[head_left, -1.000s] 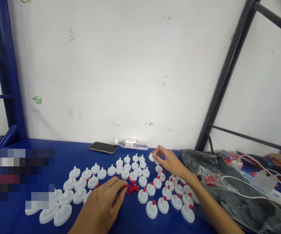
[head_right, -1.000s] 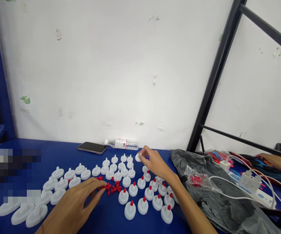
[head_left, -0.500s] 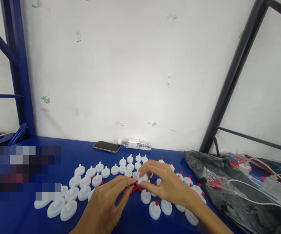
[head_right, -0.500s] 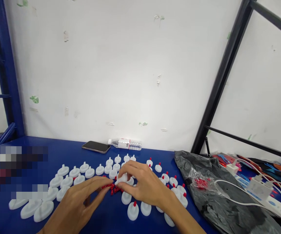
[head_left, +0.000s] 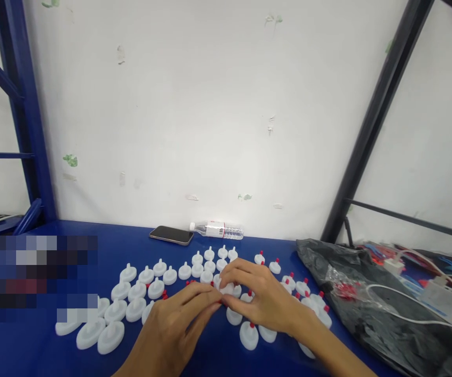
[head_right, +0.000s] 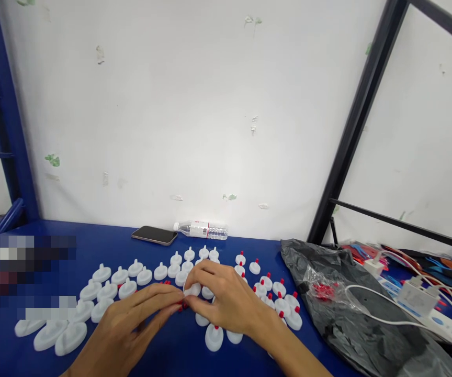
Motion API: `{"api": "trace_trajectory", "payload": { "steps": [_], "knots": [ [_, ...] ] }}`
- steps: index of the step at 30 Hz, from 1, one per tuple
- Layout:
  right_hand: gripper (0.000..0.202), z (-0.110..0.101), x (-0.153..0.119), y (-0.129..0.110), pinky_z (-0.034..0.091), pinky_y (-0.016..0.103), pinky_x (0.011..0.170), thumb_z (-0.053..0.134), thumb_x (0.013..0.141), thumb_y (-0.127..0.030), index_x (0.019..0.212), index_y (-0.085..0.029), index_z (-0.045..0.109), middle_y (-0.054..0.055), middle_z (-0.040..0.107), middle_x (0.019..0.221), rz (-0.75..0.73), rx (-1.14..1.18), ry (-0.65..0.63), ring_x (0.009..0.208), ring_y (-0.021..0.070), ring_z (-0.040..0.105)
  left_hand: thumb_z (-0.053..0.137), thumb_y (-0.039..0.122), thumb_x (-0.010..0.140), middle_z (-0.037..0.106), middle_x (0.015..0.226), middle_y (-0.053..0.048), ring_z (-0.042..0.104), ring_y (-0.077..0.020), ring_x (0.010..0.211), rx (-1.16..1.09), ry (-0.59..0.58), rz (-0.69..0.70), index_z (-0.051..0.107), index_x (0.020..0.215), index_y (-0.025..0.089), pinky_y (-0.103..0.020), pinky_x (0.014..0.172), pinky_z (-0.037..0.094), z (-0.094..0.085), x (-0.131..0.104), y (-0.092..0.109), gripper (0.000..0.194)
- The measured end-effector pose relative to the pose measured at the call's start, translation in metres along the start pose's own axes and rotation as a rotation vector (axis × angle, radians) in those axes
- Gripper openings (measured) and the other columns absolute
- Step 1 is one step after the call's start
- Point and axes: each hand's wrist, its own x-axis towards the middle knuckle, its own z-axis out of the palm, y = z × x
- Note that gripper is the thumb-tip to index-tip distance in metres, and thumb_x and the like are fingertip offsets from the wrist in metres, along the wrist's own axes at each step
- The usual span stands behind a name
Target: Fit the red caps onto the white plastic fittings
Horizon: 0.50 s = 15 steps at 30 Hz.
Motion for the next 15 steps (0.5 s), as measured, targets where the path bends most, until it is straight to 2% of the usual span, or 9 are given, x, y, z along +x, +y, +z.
{"api": "trace_trajectory", "payload": {
  "steps": [7, 10, 11, 13, 15],
  "knots": [
    [0.019, 0.0054, -0.0024, -0.0020, 0.057, 0.029, 0.084, 0.072, 0.090, -0.011, 0.106, -0.021, 0.066, 0.005, 0.073, 0.105, -0.053, -0.005, 0.015, 0.097, 0.0188, 0.071, 0.054, 0.018, 0.103, 0.074, 0.103, 0.006, 0.075, -0.0084, 0.088, -0.093, -0.051, -0.106, 0.068, 0.108, 0.034, -0.014, 0.080, 0.059, 0.0024, -0.0016, 0.0005, 0.022],
    [0.022, 0.0069, -0.0026, -0.0019, 0.057, 0.028, 0.085, 0.071, 0.091, -0.009, 0.109, -0.021, 0.065, 0.007, 0.074, 0.110, -0.121, -0.028, 0.057, 0.101, 0.0182, 0.071, 0.064, 0.019, 0.097, 0.073, 0.101, 0.006, 0.073, -0.0093, 0.078, -0.091, -0.044, -0.250, 0.066, 0.108, 0.033, -0.014, 0.062, 0.057, 0.0030, -0.0023, 0.0035, 0.018],
    [0.022, 0.0075, -0.0026, -0.0020, 0.057, 0.028, 0.086, 0.071, 0.091, -0.008, 0.109, -0.021, 0.065, 0.007, 0.074, 0.113, -0.152, -0.042, 0.078, 0.102, 0.0178, 0.071, 0.069, 0.021, 0.094, 0.073, 0.103, 0.005, 0.071, -0.0090, 0.069, -0.079, -0.036, -0.300, 0.064, 0.113, 0.032, -0.015, 0.055, 0.055, 0.0028, -0.0025, 0.0045, 0.023],
    [0.021, 0.0087, -0.0021, -0.0028, 0.055, 0.028, 0.092, 0.070, 0.093, -0.007, 0.108, -0.021, 0.065, 0.007, 0.075, 0.116, -0.221, -0.072, 0.118, 0.107, 0.0174, 0.071, 0.076, 0.029, 0.087, 0.075, 0.109, 0.001, 0.061, -0.0073, 0.050, -0.093, -0.044, -0.415, 0.058, 0.130, 0.031, -0.019, 0.049, 0.054, 0.0014, -0.0018, 0.0065, 0.046],
    [0.020, 0.0097, -0.0010, -0.0049, 0.053, 0.030, 0.096, 0.070, 0.093, -0.007, 0.106, -0.021, 0.065, 0.006, 0.076, 0.115, -0.288, -0.100, 0.156, 0.109, 0.0171, 0.071, 0.080, 0.035, 0.081, 0.077, 0.117, -0.004, 0.057, -0.0068, 0.046, -0.242, -0.134, -0.573, 0.055, 0.141, 0.027, -0.022, 0.048, 0.054, -0.0009, 0.0013, 0.0084, 0.065]
  ]
}}
